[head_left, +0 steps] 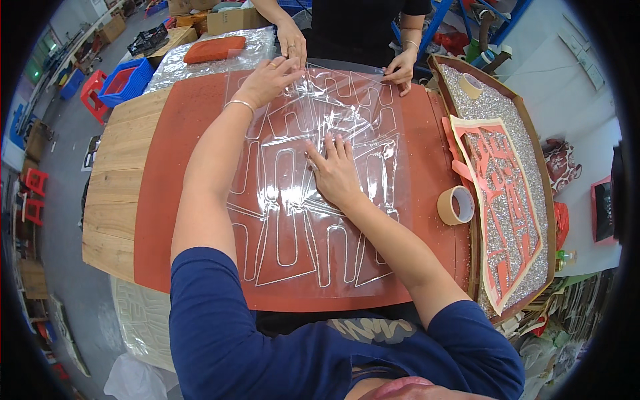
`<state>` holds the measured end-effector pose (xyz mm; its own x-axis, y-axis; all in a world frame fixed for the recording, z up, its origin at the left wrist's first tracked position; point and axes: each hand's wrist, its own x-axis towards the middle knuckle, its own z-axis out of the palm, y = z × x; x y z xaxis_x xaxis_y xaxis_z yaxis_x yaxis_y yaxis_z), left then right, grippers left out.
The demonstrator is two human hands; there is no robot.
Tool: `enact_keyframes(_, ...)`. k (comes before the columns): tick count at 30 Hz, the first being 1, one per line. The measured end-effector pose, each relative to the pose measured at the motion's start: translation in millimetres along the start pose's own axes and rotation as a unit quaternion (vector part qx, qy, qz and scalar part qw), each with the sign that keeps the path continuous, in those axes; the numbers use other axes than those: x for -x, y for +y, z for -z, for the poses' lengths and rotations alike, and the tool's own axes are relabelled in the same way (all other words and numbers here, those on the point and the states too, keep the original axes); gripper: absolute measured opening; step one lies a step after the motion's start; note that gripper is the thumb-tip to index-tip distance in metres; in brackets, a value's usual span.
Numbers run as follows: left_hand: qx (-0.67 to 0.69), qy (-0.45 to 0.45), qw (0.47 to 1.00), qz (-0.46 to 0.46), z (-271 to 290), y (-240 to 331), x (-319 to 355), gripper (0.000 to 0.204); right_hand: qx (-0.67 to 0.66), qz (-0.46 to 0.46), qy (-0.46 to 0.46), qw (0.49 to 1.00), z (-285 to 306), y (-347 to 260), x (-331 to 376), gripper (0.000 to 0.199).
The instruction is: Arranging glittery shoe upper patterns on a plastic sheet and covering them with a second layer of plastic for protection or processing.
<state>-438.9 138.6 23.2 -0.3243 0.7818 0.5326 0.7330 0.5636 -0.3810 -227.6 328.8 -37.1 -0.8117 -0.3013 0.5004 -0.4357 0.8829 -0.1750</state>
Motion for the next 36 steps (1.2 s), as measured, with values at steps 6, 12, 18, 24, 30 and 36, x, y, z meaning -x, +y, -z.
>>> enact_keyframes(6,-0.093,-0.239,0.965,-0.054,6,-1,-21,0.024,0.001,0.005,0.018,1.0,-4,-2,1,0.046)
enact_keyframes(12,-0.137,-0.223,0.965,0.012,4,32,-6,0.019,-0.011,0.01,0.022,1.0,1,1,2,0.041)
enact_keyframes(18,-0.033,-0.245,0.969,0.023,77,74,49,0.014,-0.128,0.082,0.054,0.987,54,30,52,0.044)
enact_keyframes(24,0.054,-0.265,0.96,0.077,93,57,16,0.01,-0.089,0.09,0.037,0.991,66,28,64,0.044)
enact_keyframes(30,-0.103,-0.335,0.936,-0.025,86,21,-42,0.02,-0.088,0.125,0.062,0.986,70,33,71,0.045)
enact_keyframes(36,-0.086,-0.441,0.893,0.003,103,-17,-61,0.02,-0.11,0.115,0.07,0.985,69,35,72,0.046)
